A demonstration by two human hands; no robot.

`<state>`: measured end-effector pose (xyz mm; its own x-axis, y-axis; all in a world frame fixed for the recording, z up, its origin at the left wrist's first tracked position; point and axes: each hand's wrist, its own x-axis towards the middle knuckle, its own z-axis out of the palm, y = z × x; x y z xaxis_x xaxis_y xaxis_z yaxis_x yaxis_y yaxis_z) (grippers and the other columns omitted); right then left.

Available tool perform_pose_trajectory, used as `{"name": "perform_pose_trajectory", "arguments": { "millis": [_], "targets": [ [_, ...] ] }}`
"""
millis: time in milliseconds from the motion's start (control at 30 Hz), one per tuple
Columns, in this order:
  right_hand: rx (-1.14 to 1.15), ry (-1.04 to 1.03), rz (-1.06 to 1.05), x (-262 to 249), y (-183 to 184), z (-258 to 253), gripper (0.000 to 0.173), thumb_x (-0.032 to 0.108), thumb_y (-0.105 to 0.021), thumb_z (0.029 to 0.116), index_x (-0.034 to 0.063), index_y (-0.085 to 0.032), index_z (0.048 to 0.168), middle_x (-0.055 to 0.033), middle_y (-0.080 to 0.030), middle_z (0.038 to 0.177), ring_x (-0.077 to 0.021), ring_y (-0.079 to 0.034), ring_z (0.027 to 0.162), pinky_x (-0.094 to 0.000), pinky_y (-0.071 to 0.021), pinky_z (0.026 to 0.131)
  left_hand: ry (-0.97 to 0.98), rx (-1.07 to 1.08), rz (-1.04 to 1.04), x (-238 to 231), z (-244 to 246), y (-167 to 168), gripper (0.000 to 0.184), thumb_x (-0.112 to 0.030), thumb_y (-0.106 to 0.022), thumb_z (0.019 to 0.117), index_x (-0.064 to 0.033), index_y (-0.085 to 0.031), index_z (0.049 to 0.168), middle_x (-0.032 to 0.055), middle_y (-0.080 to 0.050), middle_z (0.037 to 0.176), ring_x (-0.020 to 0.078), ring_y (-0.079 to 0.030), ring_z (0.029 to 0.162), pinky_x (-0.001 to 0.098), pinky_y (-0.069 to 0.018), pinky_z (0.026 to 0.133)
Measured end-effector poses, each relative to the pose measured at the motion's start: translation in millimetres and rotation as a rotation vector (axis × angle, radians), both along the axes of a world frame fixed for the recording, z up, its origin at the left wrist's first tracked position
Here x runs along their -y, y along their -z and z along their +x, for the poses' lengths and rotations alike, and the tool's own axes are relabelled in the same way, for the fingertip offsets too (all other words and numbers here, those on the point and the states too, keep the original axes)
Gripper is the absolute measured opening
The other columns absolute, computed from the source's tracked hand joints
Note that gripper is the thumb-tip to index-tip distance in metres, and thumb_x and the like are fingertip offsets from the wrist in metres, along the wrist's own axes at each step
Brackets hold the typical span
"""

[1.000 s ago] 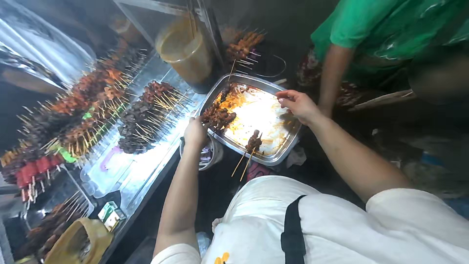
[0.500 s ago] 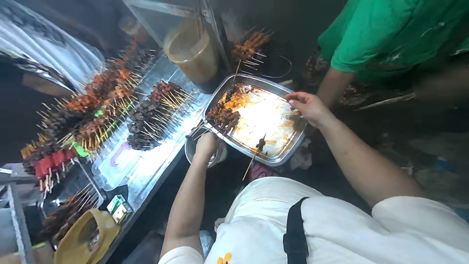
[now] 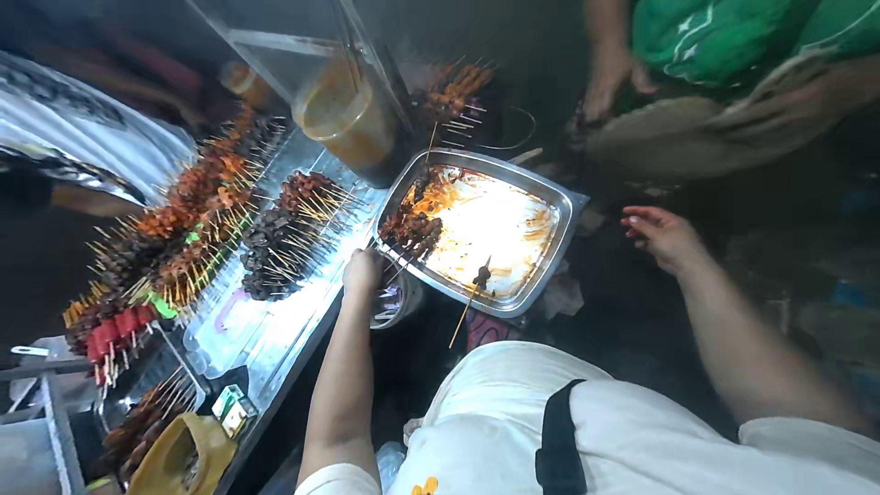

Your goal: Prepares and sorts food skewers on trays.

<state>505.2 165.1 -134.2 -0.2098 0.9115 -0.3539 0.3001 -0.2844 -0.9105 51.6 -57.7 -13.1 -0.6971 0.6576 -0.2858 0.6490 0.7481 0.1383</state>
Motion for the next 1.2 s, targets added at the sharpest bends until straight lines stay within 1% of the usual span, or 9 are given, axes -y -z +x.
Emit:
{"name": "perform_pose_trajectory", "arguments": {
  "millis": [100, 233, 300, 400, 533, 700, 900, 1067, 1200],
  "targets": [
    [0.116, -0.034, -0.106, 6, 44, 0, 0.036, 0.02, -0.052, 0.1087, 0.0056, -0.055, 0.142, -0.0183, -0.06, 0.136, -0.0236, -0.062, 0.103, -0.0406, -0.0512, 0.083, -0.008, 0.023, -0.051, -4, 0, -8, 0.031, -0.025, -0.058, 0.1037, -0.0031, -0.07, 0.122, 0.026, -0.067, 0.124, 0.0454, -0.062, 0.119, 0.0684, -0.0452, 0.1],
    [0.243, -0.137, -0.311, 35, 96, -11, 0.058, 0.015, -0.054, 0.1067, 0.0146, -0.032, 0.16, -0.0227, -0.046, 0.153, -0.0387, -0.056, 0.126, -0.0552, -0.0499, 0.096, -0.073, -0.029, 0.066, -5, -8, -4, 0.038, -0.023, -0.062, 0.1021, -0.0036, -0.063, 0.134, 0.0274, -0.053, 0.143, 0.0477, -0.055, 0.127, 0.0652, -0.0459, 0.103],
    [0.374, -0.299, -0.377, 52, 120, -19, 0.071, 0.008, -0.06, 0.1012, 0.0065, -0.023, 0.162, -0.0295, -0.043, 0.153, -0.0449, -0.052, 0.132, -0.0605, -0.0463, 0.103, -0.085, -0.028, -0.003, -7, -13, -3, 0.037, -0.026, -0.058, 0.1043, -0.0037, -0.064, 0.133, 0.027, -0.054, 0.142, 0.0459, -0.055, 0.129, 0.0635, -0.045, 0.105],
    [0.521, -0.559, -0.41, 70, 135, -42, 0.049, 0.016, -0.062, 0.1034, -0.0077, -0.049, 0.144, -0.0287, -0.054, 0.144, -0.0398, -0.054, 0.133, -0.0528, -0.042, 0.112, -0.07, -0.066, -0.001, -9, -5, -15, 0.034, -0.025, -0.062, 0.1022, -0.0047, -0.067, 0.13, 0.0251, -0.056, 0.141, 0.0442, -0.055, 0.13, 0.0627, -0.0447, 0.106],
    [0.454, -0.64, -0.177, 71, 151, -80, 0.053, 0.018, -0.057, 0.1053, -0.0041, -0.043, 0.151, -0.0273, -0.049, 0.15, -0.0379, -0.048, 0.14, -0.0504, -0.0357, 0.118, 0.04, -0.146, 0.223, -3, 18, -27, 0.037, -0.017, -0.067, 0.099, -0.0018, -0.064, 0.133, 0.0276, -0.056, 0.139, 0.0459, -0.056, 0.126, 0.0618, -0.0461, 0.104],
    [0.63, -0.75, -0.246, 78, 133, -43, 0.048, 0.015, -0.054, 0.1062, -0.0124, -0.046, 0.145, -0.0327, -0.045, 0.151, -0.046, -0.041, 0.144, -0.0557, -0.0312, 0.12, 0.251, -0.176, 0.465, 23, 59, -25, 0.037, -0.014, -0.062, 0.0985, 0.0078, -0.063, 0.129, 0.0342, -0.058, 0.128, 0.0384, -0.065, 0.098, 0.0467, -0.0547, 0.082],
    [0.651, -0.687, -0.299, 76, 100, -39, 0.048, 0.011, -0.063, 0.0992, -0.0142, -0.052, 0.138, -0.0342, -0.05, 0.145, -0.0479, -0.048, 0.137, -0.0587, -0.0382, 0.114, 0.217, -0.065, 0.621, 39, 109, -14, 0.037, -0.013, -0.061, 0.098, 0.0105, -0.063, 0.126, 0.0326, -0.06, 0.126, 0.0292, -0.065, 0.098, 0.0339, -0.0552, 0.079],
    [0.647, -0.758, -0.11, 76, 119, -23, 0.051, 0.019, -0.068, 0.0973, -0.0052, -0.055, 0.14, -0.0321, -0.054, 0.142, -0.0482, -0.052, 0.133, -0.0641, -0.0402, 0.111, 0.192, 0.017, 0.648, 37, 144, -11, 0.034, -0.009, -0.063, 0.0967, 0.0094, -0.065, 0.125, 0.0307, -0.062, 0.126, 0.0279, -0.067, 0.101, 0.0354, -0.0578, 0.084],
    [0.691, -0.754, 0.005, 68, 109, -22, 0.039, 0.005, -0.062, 0.0984, -0.0156, -0.055, 0.131, -0.0396, -0.058, 0.13, -0.0551, -0.057, 0.123, -0.0668, -0.0448, 0.104, 0.119, 0.008, 0.745, 45, 155, -2, 0.031, -0.011, -0.065, 0.0954, 0.0048, -0.069, 0.122, 0.0259, -0.065, 0.122, 0.0265, -0.067, 0.102, 0.0348, -0.0566, 0.088]
  ]
}}
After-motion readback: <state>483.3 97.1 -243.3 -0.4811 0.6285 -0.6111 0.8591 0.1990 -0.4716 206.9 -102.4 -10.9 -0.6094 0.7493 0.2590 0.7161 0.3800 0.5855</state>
